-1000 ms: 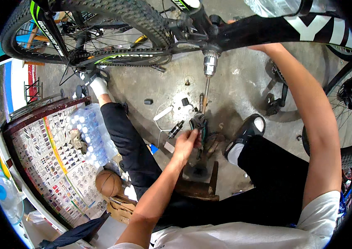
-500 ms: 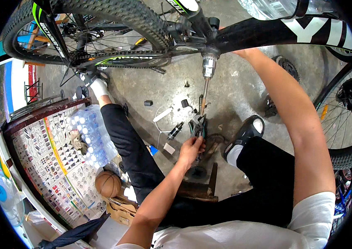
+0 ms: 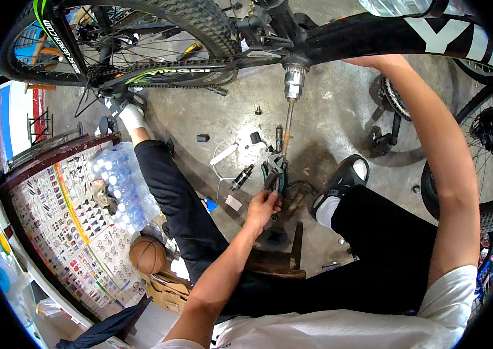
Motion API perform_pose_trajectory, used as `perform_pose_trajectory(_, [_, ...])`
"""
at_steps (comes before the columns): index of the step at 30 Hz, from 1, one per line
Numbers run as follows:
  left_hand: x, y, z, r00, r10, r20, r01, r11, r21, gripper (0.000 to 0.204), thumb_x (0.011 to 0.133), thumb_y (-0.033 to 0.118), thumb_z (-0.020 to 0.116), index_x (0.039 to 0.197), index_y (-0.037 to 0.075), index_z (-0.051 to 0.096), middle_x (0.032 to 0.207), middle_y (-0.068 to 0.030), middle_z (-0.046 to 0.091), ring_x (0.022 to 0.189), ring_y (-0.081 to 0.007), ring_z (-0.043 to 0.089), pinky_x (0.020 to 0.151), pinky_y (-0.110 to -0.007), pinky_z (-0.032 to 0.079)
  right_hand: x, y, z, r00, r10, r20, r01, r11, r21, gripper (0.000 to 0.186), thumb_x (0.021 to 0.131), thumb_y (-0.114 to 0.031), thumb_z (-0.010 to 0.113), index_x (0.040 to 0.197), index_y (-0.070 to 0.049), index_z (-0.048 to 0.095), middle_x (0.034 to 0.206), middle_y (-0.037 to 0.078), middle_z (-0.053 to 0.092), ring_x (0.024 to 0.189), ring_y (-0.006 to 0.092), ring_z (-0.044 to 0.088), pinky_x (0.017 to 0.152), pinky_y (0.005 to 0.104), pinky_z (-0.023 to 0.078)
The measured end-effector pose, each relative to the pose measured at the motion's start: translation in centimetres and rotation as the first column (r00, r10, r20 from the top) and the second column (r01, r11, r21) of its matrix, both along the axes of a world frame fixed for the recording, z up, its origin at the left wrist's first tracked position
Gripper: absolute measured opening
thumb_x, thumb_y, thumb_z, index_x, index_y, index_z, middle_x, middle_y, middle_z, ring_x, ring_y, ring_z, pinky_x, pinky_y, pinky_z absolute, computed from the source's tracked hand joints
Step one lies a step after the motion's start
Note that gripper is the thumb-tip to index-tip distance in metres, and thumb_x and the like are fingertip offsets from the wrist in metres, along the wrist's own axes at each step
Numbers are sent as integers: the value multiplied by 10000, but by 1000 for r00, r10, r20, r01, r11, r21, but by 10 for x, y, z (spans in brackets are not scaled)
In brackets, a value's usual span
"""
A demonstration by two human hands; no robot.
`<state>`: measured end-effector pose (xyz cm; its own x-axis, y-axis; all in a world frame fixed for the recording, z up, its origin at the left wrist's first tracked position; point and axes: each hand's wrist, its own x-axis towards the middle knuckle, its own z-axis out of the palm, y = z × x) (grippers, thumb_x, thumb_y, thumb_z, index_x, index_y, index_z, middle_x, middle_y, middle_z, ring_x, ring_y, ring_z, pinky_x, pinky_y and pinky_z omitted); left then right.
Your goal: The person uses a variety of tools to work on the bottom bracket area of a bicycle, including using pliers, a hammer with a punch, and a wrench to loosen and remove parts.
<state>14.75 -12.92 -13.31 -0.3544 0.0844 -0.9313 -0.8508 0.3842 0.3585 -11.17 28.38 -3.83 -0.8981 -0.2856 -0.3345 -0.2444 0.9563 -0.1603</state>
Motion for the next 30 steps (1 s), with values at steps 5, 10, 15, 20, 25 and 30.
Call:
perform_pose_trajectory(5, [-9, 11, 18, 995, 102, 7, -102, 994, 37, 345, 1076, 340, 590, 1110, 5, 667, 936, -49, 699, 786, -135, 652, 726, -287, 541, -16, -23, -64, 967, -238, 89, 225, 637, -738, 394, 1094, -217, 445, 1419, -13, 535, 1359, 80, 627, 1227, 206, 606, 1090, 334, 493])
perform_pose_trajectory(10, [-49, 38, 72, 964, 259, -57, -240, 944, 225, 439, 1090, 402, 553, 1183, -13, 663, 967, -63, 677, 859, -145, 640, 828, -300, 531, -49, -10, -156, 627, 730, 272, 774, -545, -322, 409, 1085, -163, 498, 1462, -3, 503, 1347, 88, 635, 1173, 145, 615, 1091, 267, 486])
perform_pose_trajectory(15, [-91, 71, 131, 914, 340, -221, -216, 870, 444, 463, 1095, 407, 539, 1203, -29, 654, 969, -69, 673, 862, -153, 638, 845, -303, 525, -47, 26, -207, 837, 40, 546, 509, -424, -749, 447, 1083, -192, 529, 1483, 4, 483, 1391, 106, 617, 1227, 157, 603, 1126, 292, 466])
perform_pose_trajectory(20, [-117, 92, 151, 887, 289, -360, -91, 874, 478, 418, 1085, 382, 558, 1182, -8, 673, 947, -72, 687, 859, -173, 648, 876, -336, 518, -29, 140, -229, 836, 48, 547, 511, -431, -743, 452, 1082, -196, 531, 1486, 3, 480, 1397, 106, 613, 1236, 160, 598, 1129, 296, 463])
perform_pose_trajectory(25, [-122, 97, 149, 889, 272, -368, -78, 883, 463, 367, 1087, 326, 565, 1162, -13, 684, 940, -68, 684, 856, -166, 644, 855, -321, 524, -26, 289, -269, 836, 38, 548, 506, -440, -741, 457, 1082, -199, 533, 1489, 1, 478, 1404, 106, 609, 1245, 162, 594, 1133, 300, 460])
perform_pose_trajectory(30, [-123, 96, 147, 887, 284, -364, -93, 882, 463, 338, 1095, 277, 565, 1174, -32, 675, 948, -63, 678, 857, -137, 631, 823, -286, 519, -23, 380, -297, 839, 46, 543, 501, -456, -735, 462, 1082, -203, 534, 1492, 0, 476, 1411, 105, 605, 1253, 165, 589, 1136, 304, 457])
